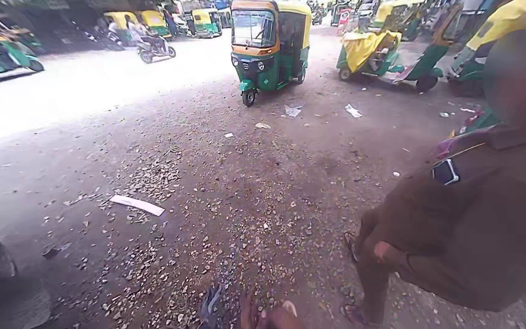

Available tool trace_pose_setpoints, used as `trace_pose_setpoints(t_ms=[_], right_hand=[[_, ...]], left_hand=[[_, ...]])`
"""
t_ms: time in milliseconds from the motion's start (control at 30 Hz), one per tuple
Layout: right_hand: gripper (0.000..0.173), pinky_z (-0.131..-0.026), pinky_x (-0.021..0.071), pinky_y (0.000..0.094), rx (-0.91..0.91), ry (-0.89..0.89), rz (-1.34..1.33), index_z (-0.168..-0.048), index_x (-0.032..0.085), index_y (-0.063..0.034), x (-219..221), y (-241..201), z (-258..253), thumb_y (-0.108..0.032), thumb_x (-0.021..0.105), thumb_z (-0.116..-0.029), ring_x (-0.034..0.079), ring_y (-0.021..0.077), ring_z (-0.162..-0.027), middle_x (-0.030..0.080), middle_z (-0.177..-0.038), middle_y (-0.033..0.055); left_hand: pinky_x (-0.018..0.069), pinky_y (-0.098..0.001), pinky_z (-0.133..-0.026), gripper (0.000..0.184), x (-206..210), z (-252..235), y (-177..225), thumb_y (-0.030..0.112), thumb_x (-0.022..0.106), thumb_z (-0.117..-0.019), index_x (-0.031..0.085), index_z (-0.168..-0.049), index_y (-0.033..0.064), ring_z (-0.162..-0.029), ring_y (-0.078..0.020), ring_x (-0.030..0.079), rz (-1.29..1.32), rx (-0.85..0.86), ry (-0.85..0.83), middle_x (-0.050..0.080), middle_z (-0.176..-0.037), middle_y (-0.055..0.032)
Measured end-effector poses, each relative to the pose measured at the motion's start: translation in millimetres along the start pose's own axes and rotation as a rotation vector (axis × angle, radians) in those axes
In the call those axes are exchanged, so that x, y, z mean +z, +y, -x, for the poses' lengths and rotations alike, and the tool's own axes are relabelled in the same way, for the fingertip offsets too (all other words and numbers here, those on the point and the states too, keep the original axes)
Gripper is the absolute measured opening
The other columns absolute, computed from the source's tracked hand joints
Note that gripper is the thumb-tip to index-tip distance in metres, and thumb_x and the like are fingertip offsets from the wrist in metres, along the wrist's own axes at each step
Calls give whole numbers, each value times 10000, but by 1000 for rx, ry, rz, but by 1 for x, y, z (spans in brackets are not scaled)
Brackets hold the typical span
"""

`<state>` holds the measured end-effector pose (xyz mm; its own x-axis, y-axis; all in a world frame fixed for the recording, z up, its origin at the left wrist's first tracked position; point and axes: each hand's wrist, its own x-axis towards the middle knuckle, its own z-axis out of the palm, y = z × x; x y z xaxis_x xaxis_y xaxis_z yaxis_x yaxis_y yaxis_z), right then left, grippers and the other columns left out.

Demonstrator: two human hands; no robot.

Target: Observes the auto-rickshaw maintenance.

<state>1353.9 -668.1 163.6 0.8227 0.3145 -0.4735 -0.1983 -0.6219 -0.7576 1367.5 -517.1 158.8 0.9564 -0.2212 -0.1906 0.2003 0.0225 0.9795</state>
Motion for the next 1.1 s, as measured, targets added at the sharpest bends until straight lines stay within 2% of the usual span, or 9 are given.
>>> trace_pose_setpoints(t_ms=[100, 233, 300, 467, 600, 700, 833, 1000, 1100], right_hand=[[479, -921, 553, 608, 171, 105, -74, -1252, 686, -150, -106, 21, -68, -426, 769, -869, 707, 303, -1039, 736, -1108, 122], [463, -930, 592, 442, 62, 205, -594, -1293, 625, -80, -239, 53, -158, -365, 731, -944, 717, 196, -994, 730, -1108, 96], [452, -971, 577, 424, -120, 13, -730, -1360, 591, -57, -286, 58, -195, -277, 705, -982, 702, 185, -1047, 712, -1188, 105], [541, -937, 531, 591, -110, -32, -30, -1256, 677, -23, -475, 88, -330, -369, 804, -860, 696, 349, -1028, 720, -1093, 217], [475, -828, 548, 634, 169, 76, 213, -1063, 718, -125, -683, 113, -430, -566, 682, -891, 708, 344, -955, 730, -979, 143], [525, -793, 585, 507, 291, 335, -223, -972, 728, -97, -843, 160, -476, -612, 708, -871, 717, 232, -815, 730, -861, 82], [412, -794, 603, 389, 63, 538, -1145, -1288, 603, -55, -1011, 205, -523, -379, 484, -1066, 707, 181, -879, 723, -999, 95], [370, -855, 619, 501, -162, 487, -1434, -1330, 598, -44, -1202, 267, -601, -219, 471, -1030, 728, 285, -995, 732, -1134, 156], [412, -729, 644, 542, -144, 472, -1346, -1304, 604, -22, -1322, 321, -664, -332, 490, -1056, 749, 378, -925, 734, -1112, 221]], left_hand=[[334, -484, -1231, 661, 28, -96, 56, 385, 578, -998, 432, -1542, 40, -1552, -341, 243, -182, 179, 102, 105, -1704, -228], [632, -536, -905, 816, 56, -248, 98, 444, 635, -979, 263, -1643, 148, -1496, -333, 373, -43, 222, 43, -49, -1730, -134], [538, -510, -1067, 870, 75, -318, 80, 495, 655, -954, 245, -1645, 160, -1520, -332, 326, -14, 145, -48, -42, -1731, -139], [504, -445, -1095, 867, 143, -554, 78, 374, 653, -960, 190, -1636, 93, -1484, -304, 387, 134, 59, -67, 70, -1713, -187], [369, -519, -1213, 876, 232, -739, 156, 486, 733, -902, 376, -1567, 41, -1561, -354, 208, 0, 261, -192, 58, -1710, -219], [365, -538, -1209, 680, 303, -853, 255, 525, 713, -917, 559, -1469, 159, -1553, -343, 246, -467, 412, -302, 176, -1701, -185], [373, -590, -1181, 890, 413, -1036, 289, 592, 796, -817, 444, -1563, 258, -1544, -391, 248, -823, 397, -610, 133, -1721, -145], [540, -528, -1044, 623, 547, -1293, 264, 23, 714, -865, 606, -1429, 265, -1302, -329, 594, -682, 614, -613, 542, -1485, -167], [573, -399, -1019, 460, 615, -1435, 282, 12, 650, -919, 636, -1366, 116, -1165, -164, 665, -368, 477, -497, 682, -1278, -67]])
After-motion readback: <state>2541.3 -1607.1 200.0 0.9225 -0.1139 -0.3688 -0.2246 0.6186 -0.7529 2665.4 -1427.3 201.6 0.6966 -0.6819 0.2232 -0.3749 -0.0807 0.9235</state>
